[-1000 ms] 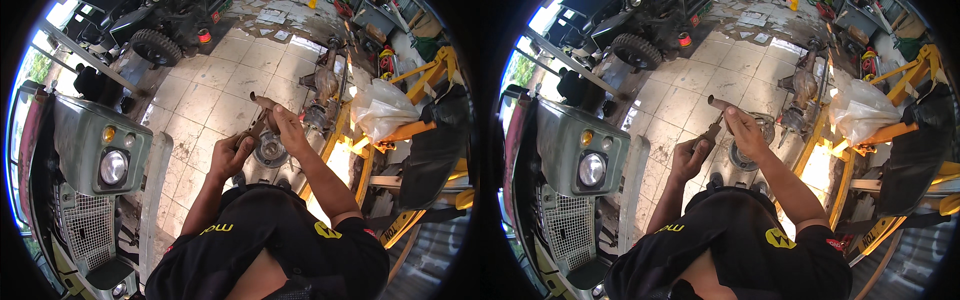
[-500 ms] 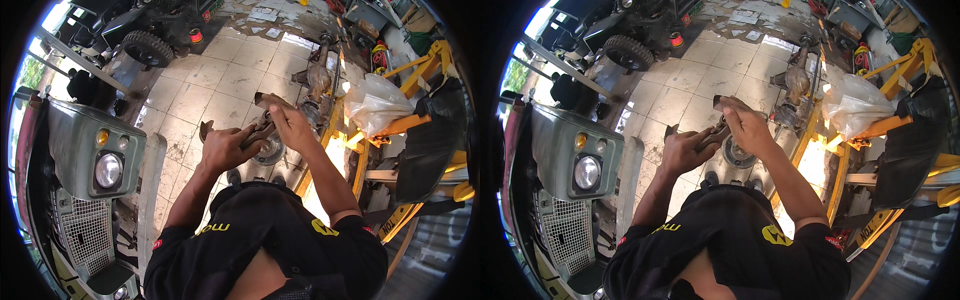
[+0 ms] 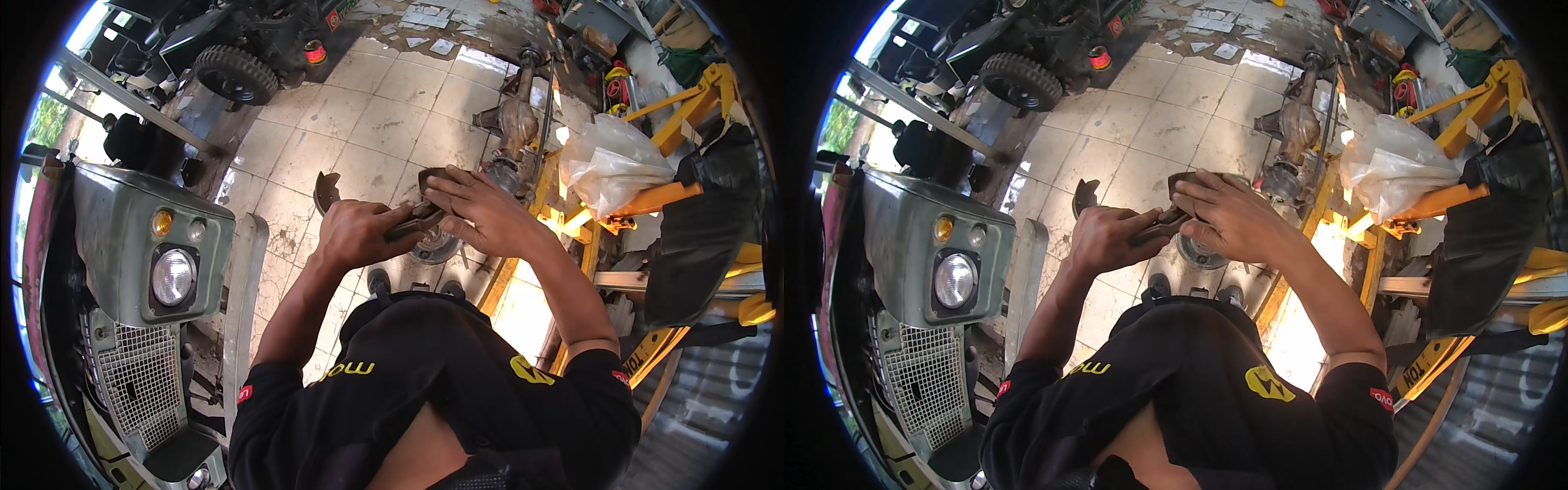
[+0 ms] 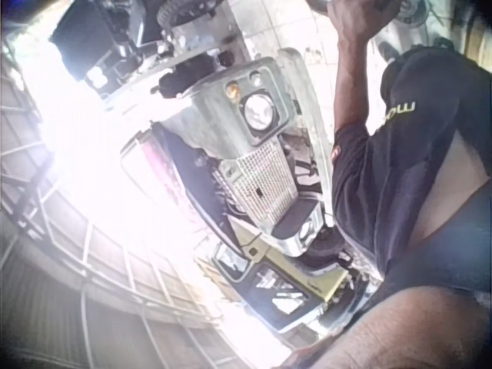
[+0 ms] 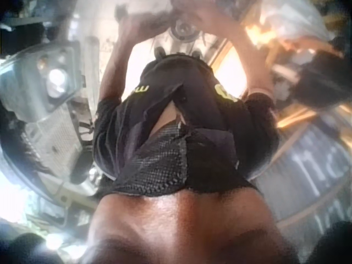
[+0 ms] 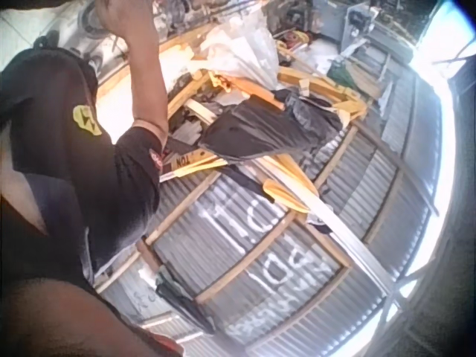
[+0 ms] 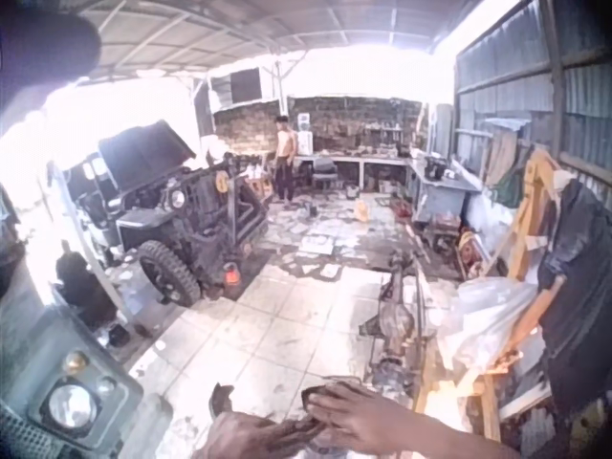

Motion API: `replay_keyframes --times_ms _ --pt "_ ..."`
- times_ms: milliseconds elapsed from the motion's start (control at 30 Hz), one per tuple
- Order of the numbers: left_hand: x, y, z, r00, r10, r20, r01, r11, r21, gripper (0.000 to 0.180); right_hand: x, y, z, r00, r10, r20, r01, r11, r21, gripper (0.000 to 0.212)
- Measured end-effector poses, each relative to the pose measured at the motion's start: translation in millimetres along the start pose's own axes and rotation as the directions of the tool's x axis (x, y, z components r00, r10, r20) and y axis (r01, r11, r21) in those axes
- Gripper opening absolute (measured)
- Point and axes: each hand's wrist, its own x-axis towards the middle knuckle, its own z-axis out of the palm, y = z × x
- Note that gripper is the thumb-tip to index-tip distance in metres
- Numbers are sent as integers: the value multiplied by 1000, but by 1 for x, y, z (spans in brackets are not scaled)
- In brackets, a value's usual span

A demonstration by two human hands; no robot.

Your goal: The person scrubs a curved brake shoe with a small abrasive block, then places it on a brake drum and continues scrubbing the drum surface. The person handles the brake shoe and drum by hand while seated on the floor.

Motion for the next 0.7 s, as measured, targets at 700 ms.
replay_keyframes --times_ms 700 --pt "10 -6 -12 987 128 93 -130 991 16 38 4 -9 1 979 65 193 -19 973 -228 79"
